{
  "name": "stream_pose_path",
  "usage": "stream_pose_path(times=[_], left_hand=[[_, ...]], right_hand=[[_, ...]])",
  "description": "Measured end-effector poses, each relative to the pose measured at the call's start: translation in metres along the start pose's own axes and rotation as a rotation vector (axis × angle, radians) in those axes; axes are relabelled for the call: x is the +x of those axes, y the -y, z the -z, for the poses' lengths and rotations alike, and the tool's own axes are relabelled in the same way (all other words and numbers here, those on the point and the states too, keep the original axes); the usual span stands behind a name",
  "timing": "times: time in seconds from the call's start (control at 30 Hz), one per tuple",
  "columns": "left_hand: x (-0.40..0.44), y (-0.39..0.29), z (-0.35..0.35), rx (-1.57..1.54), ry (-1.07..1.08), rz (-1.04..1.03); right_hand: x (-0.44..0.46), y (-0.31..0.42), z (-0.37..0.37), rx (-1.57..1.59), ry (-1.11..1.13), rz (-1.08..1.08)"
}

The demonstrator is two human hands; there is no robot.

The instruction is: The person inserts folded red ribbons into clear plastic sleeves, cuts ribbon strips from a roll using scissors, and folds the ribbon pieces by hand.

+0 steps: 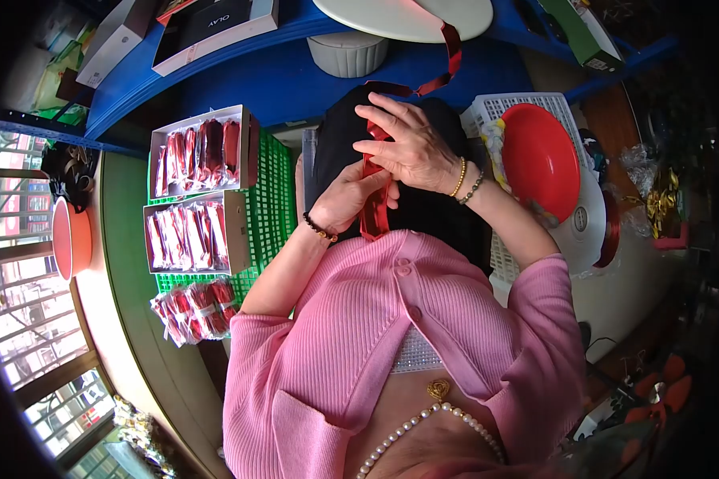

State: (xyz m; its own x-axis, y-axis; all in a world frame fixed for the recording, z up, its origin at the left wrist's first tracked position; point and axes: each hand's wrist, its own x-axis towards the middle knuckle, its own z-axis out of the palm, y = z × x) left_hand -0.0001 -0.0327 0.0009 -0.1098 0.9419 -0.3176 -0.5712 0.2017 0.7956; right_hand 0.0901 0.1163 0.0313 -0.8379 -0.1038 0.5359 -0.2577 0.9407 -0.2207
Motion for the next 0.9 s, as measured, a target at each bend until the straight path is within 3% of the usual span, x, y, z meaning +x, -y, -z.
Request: stream_pose_path(times=[0.2,0.6,0.67,0.8,0.9], left_hand=[[-0.003,-0.008,0.001,-0.136,-0.104,-0.060],[0.006,-0.004,0.000,0.041,-0.050,-0.112],[0.009,-0.004,-0.001,0.056,-0.163,-0.180],[0.020,-0.005,0.004,-0.002,-0.208,-0.207],[0.026,-0.003,0.006,-0.145,-0.253,-0.338]], right_hand=[[-0.010,0.005,0.008,-0.052,-0.334,-0.088],[-0.004,0.000,-0.003,-0.042,-0.365,-0.066],[-0.005,0.003,-0.001,-0.073,-0.387,-0.041],[-0.007,0.010,-0.003,-0.205,-0.432,-0.012],[-0.009,0.014,-0.006,-0.220,-0.434,-0.019]])
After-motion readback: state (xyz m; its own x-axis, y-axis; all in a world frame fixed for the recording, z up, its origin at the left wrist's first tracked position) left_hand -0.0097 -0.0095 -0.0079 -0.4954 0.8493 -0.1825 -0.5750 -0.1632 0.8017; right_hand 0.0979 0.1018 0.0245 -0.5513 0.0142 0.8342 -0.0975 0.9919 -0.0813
